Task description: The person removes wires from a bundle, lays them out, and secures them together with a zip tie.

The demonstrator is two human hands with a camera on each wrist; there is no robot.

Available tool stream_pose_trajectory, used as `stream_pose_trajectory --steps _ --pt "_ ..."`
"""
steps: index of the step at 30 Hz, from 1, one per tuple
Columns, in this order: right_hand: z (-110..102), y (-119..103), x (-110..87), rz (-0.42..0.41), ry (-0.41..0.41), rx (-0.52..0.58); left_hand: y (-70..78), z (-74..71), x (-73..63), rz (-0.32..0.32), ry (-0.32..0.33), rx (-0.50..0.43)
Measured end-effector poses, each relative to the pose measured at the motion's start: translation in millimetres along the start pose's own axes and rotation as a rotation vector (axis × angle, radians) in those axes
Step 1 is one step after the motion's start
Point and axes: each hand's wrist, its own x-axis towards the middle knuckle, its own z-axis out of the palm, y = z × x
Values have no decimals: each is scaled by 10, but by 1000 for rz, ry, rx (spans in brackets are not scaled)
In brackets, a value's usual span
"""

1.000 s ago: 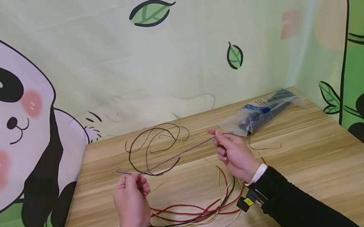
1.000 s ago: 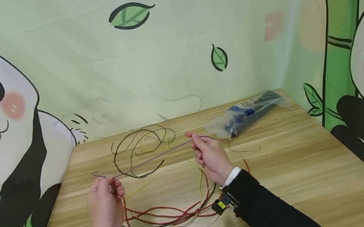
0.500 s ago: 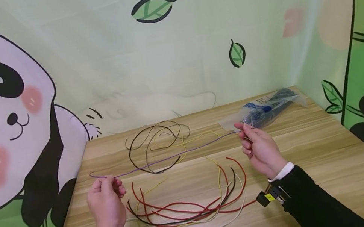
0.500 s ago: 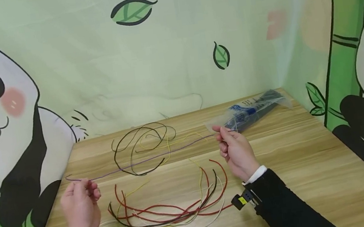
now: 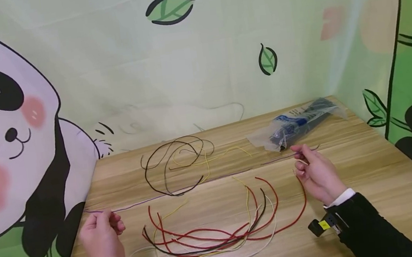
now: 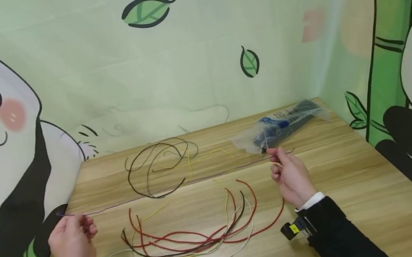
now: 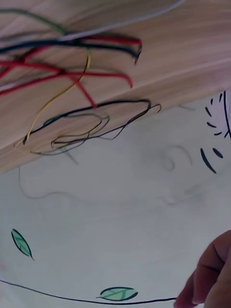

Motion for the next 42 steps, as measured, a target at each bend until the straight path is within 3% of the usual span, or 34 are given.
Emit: stream_pose_trajectory --steps 3,5,10,14,20,23,26,30,33,37,42 --pt "-55 2 -7 12 7 -21 -57 -61 16 -37 -39 67" --pt "-90 5 -10 6 21 -109 -94 -88 20 -56 -76 129" --pt "-167 64 -2 -36 54 -574 -156 -120 23 -72 -133 261" --pt "-221 146 7 -11 -5 -843 -191 -147 17 -80 -237 478" --pt "-298 224 11 -61 -25 -1198 -315 -226 7 59 -454 919" --pt "-325 241 12 -112 -38 -1363 -405 -250 -1 125 -570 1054" --pt "-339 264 25 -156 -67 -1491 -493 -255 -18 135 -654 1119" --pt "-342 326 65 -188 -79 -1609 -584 -250 -32 115 -704 1148" --pt "-327 372 80 -190 -77 -1649 -654 -252 -16 160 -716 1175" --pt "-296 415 81 -167 -80 -1656 -728 -256 -6 205 -722 1218" --pt "-278 437 91 -128 -84 -1624 -739 -244 -15 192 -716 1248"
